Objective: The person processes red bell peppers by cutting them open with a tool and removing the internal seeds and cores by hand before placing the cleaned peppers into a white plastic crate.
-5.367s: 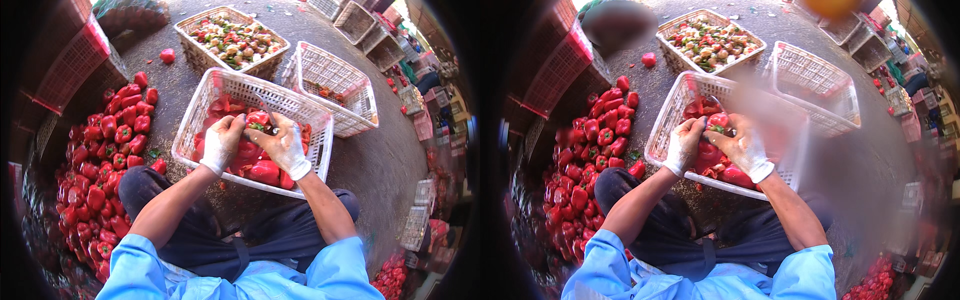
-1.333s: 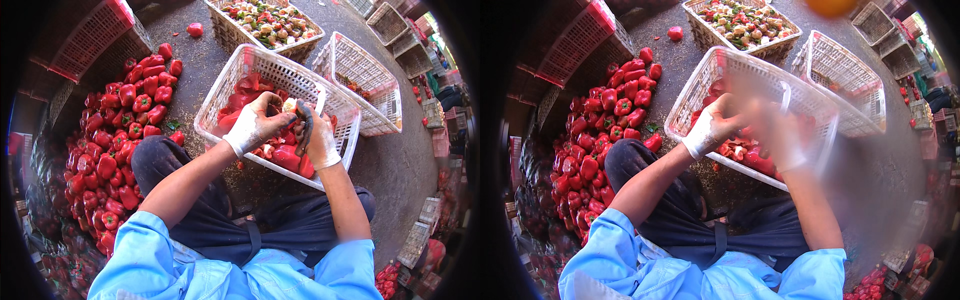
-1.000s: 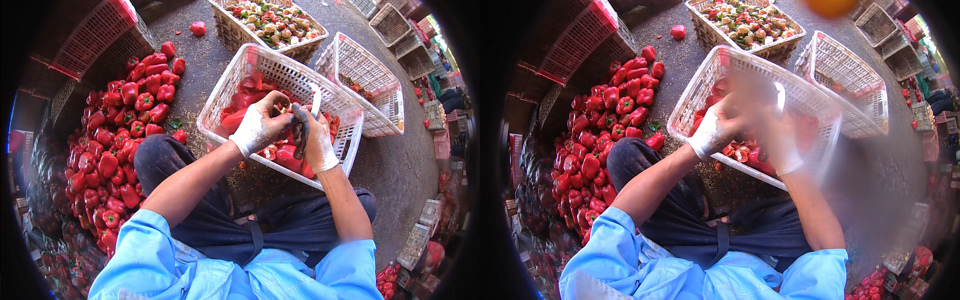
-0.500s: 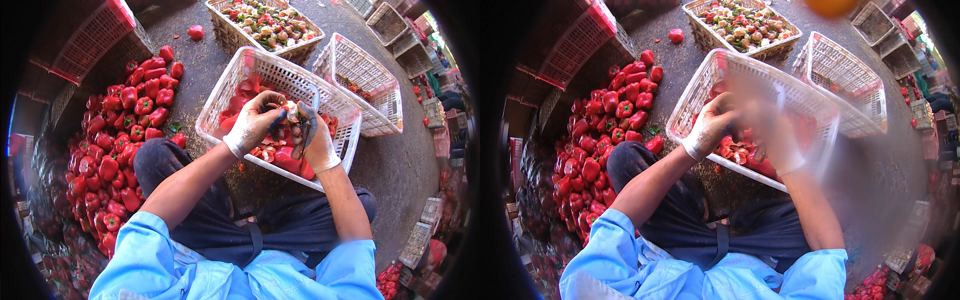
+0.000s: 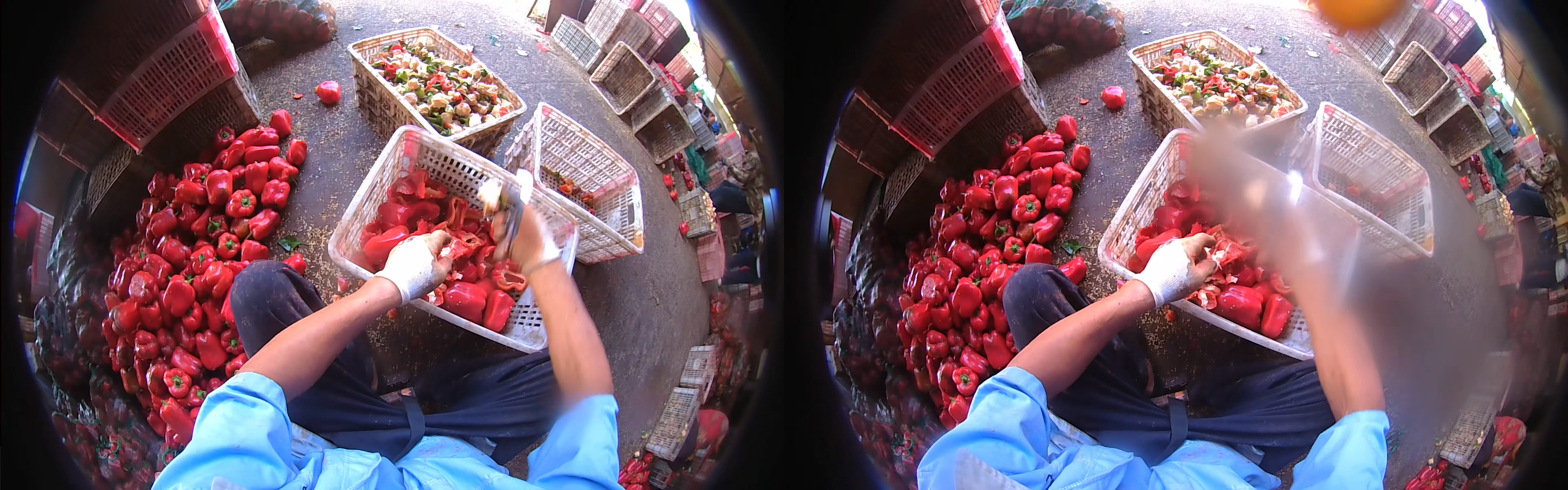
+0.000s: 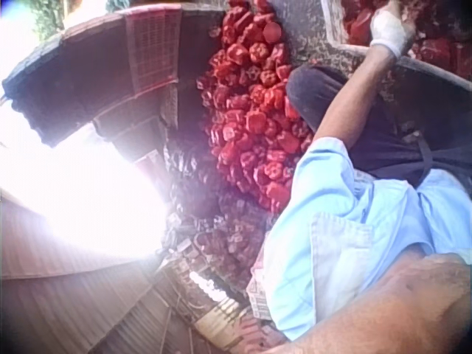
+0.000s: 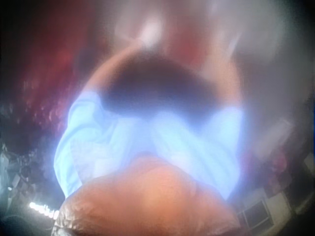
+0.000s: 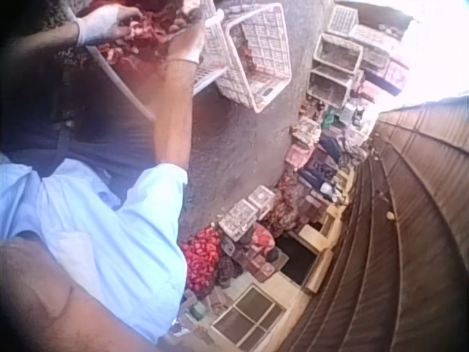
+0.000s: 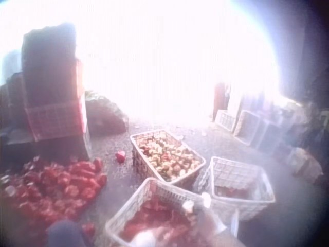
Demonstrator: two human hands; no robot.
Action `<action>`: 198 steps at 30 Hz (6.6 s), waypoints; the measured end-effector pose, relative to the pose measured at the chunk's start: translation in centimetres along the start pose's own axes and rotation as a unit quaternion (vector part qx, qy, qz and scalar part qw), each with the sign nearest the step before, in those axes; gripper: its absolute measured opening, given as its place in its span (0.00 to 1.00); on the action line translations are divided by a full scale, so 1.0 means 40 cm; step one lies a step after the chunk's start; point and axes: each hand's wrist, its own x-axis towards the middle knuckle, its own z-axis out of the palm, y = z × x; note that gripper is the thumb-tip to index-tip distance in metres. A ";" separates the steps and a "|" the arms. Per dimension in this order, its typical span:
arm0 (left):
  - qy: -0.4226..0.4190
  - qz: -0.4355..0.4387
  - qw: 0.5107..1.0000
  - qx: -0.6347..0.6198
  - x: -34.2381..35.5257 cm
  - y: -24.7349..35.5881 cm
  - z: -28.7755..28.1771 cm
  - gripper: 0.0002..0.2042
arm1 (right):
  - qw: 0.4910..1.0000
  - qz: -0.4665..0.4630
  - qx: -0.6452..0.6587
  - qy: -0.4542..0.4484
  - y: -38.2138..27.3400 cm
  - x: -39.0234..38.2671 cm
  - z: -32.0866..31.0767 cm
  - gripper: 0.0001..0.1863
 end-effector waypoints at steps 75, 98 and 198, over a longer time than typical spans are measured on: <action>-0.018 -0.057 0.889 -0.453 -0.108 0.114 -0.242 0.24 | 0.983 -0.119 -0.074 -0.120 0.003 -0.280 0.141 0.32; 0.358 0.184 0.915 -0.006 -0.078 0.093 -0.164 0.25 | 0.912 -0.344 -0.222 -0.009 0.177 -0.201 0.191 0.28; 0.231 0.023 0.965 0.126 0.686 0.044 -0.404 0.29 | 0.983 -0.153 -0.066 0.076 0.010 -0.160 -0.079 0.25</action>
